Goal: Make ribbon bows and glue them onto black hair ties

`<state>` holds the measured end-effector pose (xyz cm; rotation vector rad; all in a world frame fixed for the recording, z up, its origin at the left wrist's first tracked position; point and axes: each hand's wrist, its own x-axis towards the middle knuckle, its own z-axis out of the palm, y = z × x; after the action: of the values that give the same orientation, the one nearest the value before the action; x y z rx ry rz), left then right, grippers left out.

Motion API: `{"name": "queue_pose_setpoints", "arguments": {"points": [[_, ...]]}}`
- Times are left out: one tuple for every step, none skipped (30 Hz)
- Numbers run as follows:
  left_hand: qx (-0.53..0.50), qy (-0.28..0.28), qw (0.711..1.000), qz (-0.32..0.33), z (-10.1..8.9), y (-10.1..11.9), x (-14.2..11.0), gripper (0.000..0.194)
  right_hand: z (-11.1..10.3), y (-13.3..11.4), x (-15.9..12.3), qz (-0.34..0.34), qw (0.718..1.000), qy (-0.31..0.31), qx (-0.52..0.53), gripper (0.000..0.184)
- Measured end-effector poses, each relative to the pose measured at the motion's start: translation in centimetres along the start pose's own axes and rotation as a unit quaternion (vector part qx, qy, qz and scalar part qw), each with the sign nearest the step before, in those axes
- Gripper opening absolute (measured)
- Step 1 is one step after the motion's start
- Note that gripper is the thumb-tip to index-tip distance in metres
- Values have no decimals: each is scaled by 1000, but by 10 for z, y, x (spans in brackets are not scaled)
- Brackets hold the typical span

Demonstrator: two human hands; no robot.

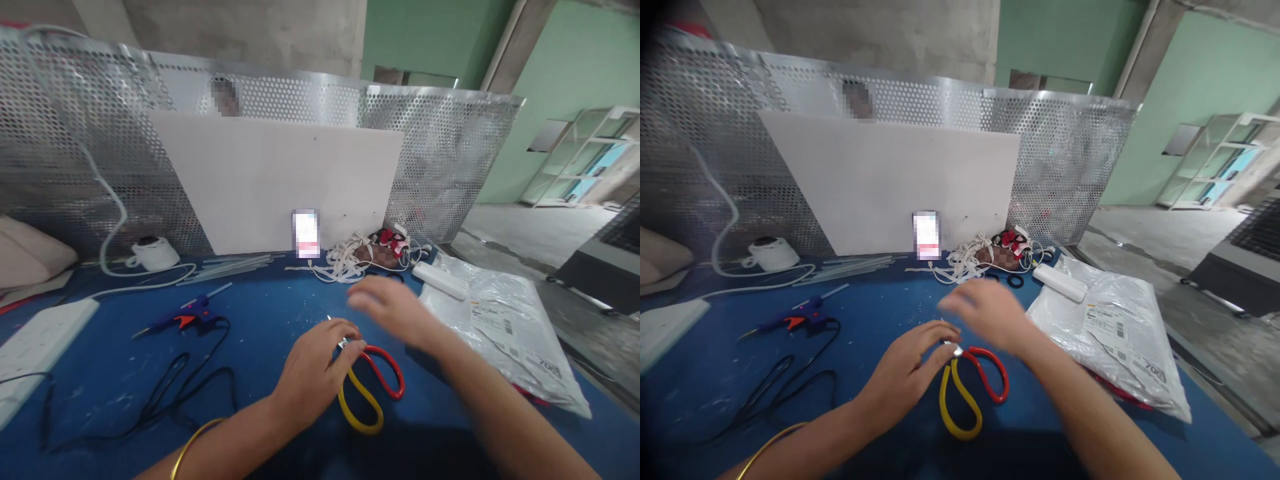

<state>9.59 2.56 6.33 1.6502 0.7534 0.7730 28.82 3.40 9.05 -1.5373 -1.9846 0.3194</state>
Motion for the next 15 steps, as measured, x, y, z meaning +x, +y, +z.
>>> {"name": "queue_pose_setpoints", "arguments": {"points": [[71,-31,997,15,0,1,1,17,-16,25,10,78,995,26,-64,25],[131,-59,989,27,1,1,1,18,-32,51,19,169,974,33,-148,27],[174,-85,981,34,2,1,0,18,-47,78,27,264,934,15,-241,30],[195,-102,975,37,4,0,-1,17,-61,103,34,309,910,11,-277,32],[207,-112,971,41,5,-1,-2,15,-71,126,39,332,896,8,-295,31],[216,-117,968,45,6,-3,-3,15,-79,146,42,349,885,-1,-308,28],[224,-120,966,48,7,-4,-4,14,-83,164,44,360,878,-12,-317,26],[230,-122,964,51,7,-6,-4,14,-85,179,46,363,874,-25,-323,26],[234,-123,963,52,7,-8,-4,14,-84,191,47,364,871,-40,-328,29],[235,-125,962,54,7,-9,-4,14,-82,202,49,361,870,-52,-331,30],[236,-125,962,56,6,-11,-4,14,-78,212,50,358,870,-62,-334,31],[237,-124,962,57,6,-12,-3,14,-74,220,52,353,870,-70,-337,31],[238,-124,961,59,5,-13,-3,14,-70,228,55,349,871,-73,-339,31],[239,-123,961,61,5,-14,-2,14,-67,235,57,346,871,-73,-341,32],[240,-124,961,63,5,-15,-2,15,-65,242,59,342,871,-68,-345,32]]}}
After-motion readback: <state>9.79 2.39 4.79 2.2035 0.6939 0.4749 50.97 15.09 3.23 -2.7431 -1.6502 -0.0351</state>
